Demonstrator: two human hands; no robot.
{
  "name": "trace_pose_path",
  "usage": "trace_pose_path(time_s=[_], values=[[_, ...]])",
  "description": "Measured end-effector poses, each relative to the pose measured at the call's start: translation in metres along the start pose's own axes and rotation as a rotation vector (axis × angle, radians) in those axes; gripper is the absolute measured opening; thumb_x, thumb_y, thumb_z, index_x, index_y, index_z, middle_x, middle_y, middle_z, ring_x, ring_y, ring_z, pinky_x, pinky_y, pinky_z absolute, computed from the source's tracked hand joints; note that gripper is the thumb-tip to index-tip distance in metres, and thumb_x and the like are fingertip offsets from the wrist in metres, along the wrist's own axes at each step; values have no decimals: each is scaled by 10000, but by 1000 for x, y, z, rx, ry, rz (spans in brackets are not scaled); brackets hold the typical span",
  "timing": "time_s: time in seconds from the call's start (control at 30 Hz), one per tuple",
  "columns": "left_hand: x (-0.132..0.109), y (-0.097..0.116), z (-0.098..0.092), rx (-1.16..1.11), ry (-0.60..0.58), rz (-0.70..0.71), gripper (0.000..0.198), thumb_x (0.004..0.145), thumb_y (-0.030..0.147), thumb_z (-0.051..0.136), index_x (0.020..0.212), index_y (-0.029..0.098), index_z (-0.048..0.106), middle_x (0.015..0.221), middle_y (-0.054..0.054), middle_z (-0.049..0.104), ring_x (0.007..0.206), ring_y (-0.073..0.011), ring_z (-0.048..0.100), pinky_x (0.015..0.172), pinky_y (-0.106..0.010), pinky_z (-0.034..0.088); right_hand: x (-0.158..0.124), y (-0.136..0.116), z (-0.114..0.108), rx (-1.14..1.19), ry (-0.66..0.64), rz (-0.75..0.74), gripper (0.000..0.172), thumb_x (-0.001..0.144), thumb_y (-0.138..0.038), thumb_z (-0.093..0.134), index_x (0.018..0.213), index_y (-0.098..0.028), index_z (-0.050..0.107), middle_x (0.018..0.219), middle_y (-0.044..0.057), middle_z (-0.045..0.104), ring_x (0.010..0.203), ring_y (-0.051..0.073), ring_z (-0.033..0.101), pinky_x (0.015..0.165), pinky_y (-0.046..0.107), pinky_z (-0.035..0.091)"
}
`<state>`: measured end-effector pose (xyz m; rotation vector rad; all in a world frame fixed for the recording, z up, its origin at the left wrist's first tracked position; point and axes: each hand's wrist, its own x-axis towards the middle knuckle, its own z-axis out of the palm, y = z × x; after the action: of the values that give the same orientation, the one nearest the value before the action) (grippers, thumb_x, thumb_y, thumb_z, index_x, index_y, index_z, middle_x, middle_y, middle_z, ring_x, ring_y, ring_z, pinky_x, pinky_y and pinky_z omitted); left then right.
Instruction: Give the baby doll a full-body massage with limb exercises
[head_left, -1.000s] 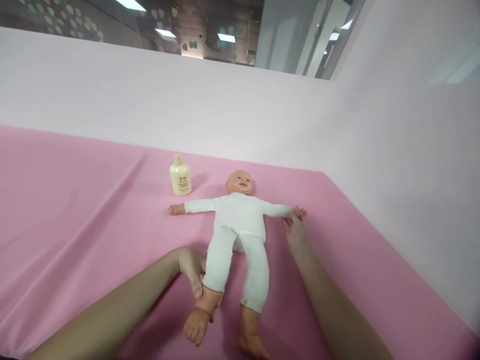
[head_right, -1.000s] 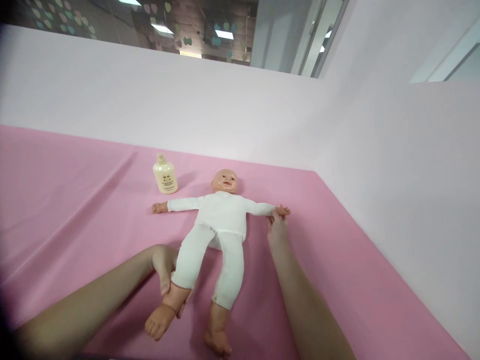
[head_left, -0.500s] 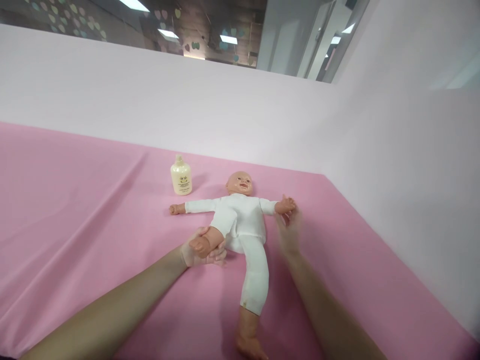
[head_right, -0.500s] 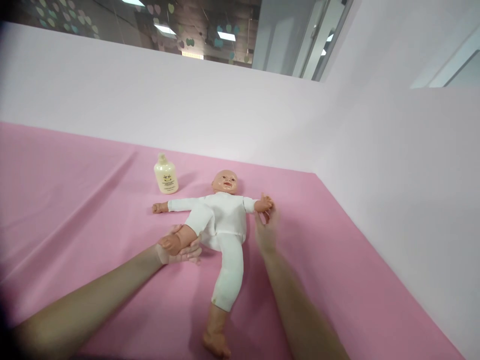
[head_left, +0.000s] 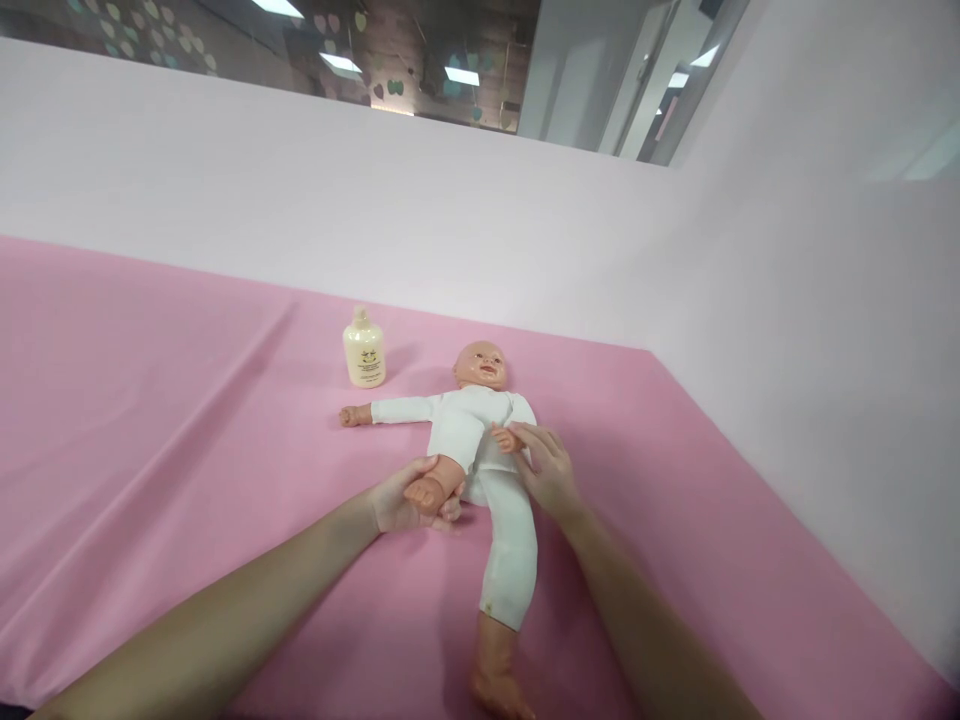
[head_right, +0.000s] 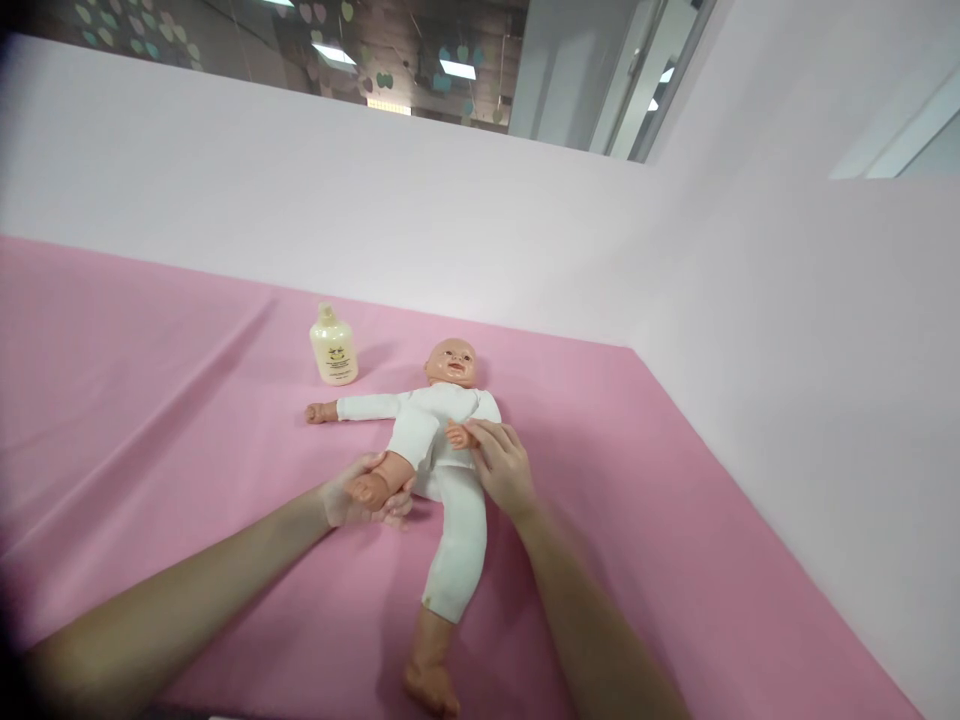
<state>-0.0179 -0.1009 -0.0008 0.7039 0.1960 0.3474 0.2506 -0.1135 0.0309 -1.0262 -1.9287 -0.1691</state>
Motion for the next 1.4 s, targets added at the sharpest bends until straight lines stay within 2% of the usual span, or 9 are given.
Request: trace_pose_path(time_s=[0.13,0.27,0.47,0.63,0.93,1.03,1.17,1.3,1.4], values=[[-6,-3,2,108,-279,-31,557,760,681,616,952,158,597,720,-31,611,708,-198,538,905,-540,490,1,14,-2,239,222,360,448,885,-339,674,1316,-244,593,1277,96,671,1145,251,650,1024,471,533],[-11,-4,11,184,-488,-150,554,675,640,730,961,183,602,741,-45,649,634,-194,570,845,-520,540,10,22,-13,513,401,634,641,812,-369,724,1404,-269,500,1496,112,514,1261,260,597,1035,459,523],[-11,1,32,366,-570,-394,506,589,450,863,975,169,697,810,-110,703,807,-341,713,745,-478,573,4,47,-15,696,594,889,726,768,-349,729,1435,-292,448,1514,88,494,1315,251,565,1096,495,484],[-9,4,33,562,-585,-462,528,643,334,870,1128,203,707,923,-75,723,952,-342,722,748,-453,594,-8,73,-10,882,634,1180,694,781,-315,689,1427,-286,436,1424,82,569,1256,225,624,1115,450,489],[-11,0,35,761,-576,-436,371,700,454,817,959,195,759,865,-57,717,941,-300,709,899,-391,570,-3,59,-10,753,602,957,740,797,-340,702,1472,-328,400,1580,68,399,1385,234,498,1117,487,466],[-11,-4,28,604,-566,-435,456,647,404,853,1025,197,705,892,-75,717,883,-310,707,865,-454,575,7,43,-13,633,579,779,689,798,-334,707,1440,-288,460,1551,95,445,1374,256,498,1109,518,455],[-8,-11,18,229,-574,-329,569,572,612,825,908,188,650,699,-83,676,615,-262,636,780,-528,567,11,25,-12,525,436,648,575,807,-361,726,1345,-243,558,1471,112,532,1307,275,558,1089,500,475],[-4,-8,17,77,-386,-55,609,652,776,649,812,194,572,545,-9,557,519,-165,466,786,-542,554,3,17,-6,335,260,519,445,872,-356,675,1302,-260,611,1320,72,655,1207,259,628,1085,495,484],[0,-1,19,2,-162,14,593,743,767,575,824,180,550,504,55,443,500,-122,349,750,-435,550,0,14,-2,155,127,293,384,907,-321,641,1288,-275,646,1231,48,712,1158,249,650,1069,471,509]])
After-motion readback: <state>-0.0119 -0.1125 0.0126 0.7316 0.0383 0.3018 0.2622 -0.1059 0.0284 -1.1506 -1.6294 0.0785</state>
